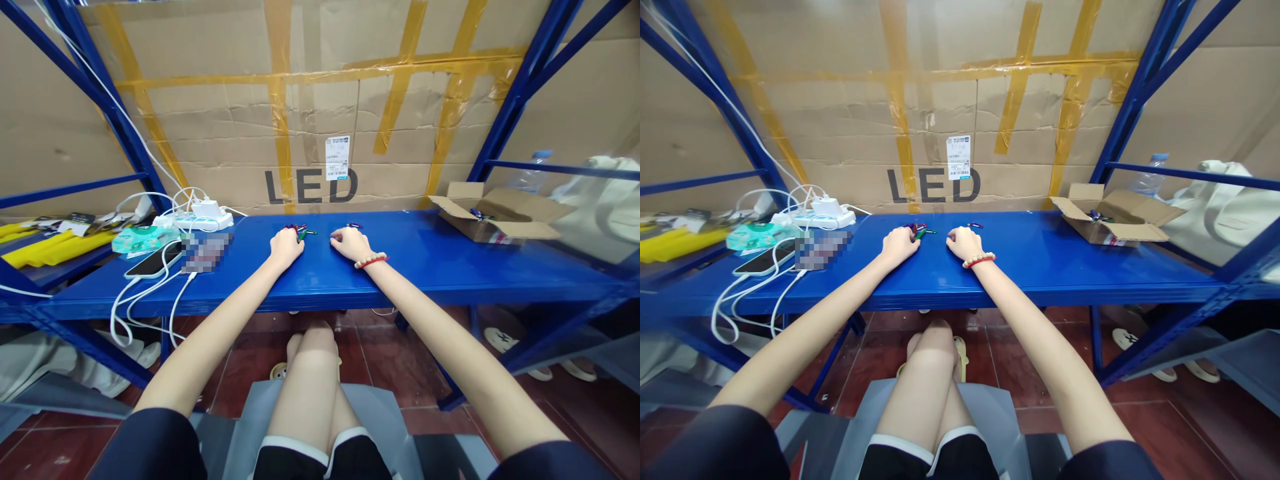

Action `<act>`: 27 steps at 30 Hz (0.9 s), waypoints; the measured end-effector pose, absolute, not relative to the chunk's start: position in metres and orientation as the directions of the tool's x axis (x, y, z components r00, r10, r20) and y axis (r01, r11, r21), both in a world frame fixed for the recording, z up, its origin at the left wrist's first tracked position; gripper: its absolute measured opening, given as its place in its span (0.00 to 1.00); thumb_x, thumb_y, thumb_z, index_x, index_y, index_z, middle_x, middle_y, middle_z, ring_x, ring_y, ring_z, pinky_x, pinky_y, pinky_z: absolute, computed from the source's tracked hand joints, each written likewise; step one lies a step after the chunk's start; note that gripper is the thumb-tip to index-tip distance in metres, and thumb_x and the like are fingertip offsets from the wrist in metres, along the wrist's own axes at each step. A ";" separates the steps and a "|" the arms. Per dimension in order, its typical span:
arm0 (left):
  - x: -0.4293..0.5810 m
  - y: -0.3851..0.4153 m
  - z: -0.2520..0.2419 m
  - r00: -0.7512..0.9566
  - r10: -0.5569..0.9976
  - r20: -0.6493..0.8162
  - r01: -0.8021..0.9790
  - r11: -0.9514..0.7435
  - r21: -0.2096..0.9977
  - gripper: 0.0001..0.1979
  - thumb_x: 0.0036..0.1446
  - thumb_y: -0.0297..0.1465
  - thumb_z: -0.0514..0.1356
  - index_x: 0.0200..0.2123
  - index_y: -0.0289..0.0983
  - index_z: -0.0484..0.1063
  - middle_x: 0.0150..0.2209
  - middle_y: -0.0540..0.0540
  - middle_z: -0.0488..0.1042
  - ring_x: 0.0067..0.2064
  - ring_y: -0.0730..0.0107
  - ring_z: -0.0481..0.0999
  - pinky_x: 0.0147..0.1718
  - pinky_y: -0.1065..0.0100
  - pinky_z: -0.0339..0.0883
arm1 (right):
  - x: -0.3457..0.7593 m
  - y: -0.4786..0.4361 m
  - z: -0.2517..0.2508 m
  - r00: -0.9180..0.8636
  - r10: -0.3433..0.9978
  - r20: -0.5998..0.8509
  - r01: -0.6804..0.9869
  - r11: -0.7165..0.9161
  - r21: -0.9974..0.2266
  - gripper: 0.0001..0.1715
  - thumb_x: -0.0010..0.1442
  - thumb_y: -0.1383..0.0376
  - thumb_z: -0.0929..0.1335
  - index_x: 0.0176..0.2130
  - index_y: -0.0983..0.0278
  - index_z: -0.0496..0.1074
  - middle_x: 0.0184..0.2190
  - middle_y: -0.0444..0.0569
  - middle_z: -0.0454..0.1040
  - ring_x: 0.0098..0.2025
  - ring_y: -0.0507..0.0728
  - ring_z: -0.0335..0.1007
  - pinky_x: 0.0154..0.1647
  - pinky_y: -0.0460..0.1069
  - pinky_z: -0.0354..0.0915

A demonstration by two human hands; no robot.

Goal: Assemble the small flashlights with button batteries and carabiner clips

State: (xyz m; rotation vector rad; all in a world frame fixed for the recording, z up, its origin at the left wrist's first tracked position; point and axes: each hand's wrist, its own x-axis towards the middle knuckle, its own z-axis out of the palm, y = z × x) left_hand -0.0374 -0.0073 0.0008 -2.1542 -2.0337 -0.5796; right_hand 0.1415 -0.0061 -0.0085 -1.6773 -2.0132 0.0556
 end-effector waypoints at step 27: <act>-0.067 0.024 -0.007 0.062 0.919 0.388 0.990 -0.105 0.089 0.17 0.58 0.31 0.49 0.46 0.40 0.74 0.53 0.41 0.68 0.55 0.52 0.61 0.53 0.53 0.56 | 0.145 -0.009 -0.003 -0.043 0.917 0.396 0.896 0.210 -0.390 0.14 0.56 0.63 0.63 0.39 0.58 0.76 0.38 0.45 0.78 0.44 0.57 0.71 0.42 0.50 0.64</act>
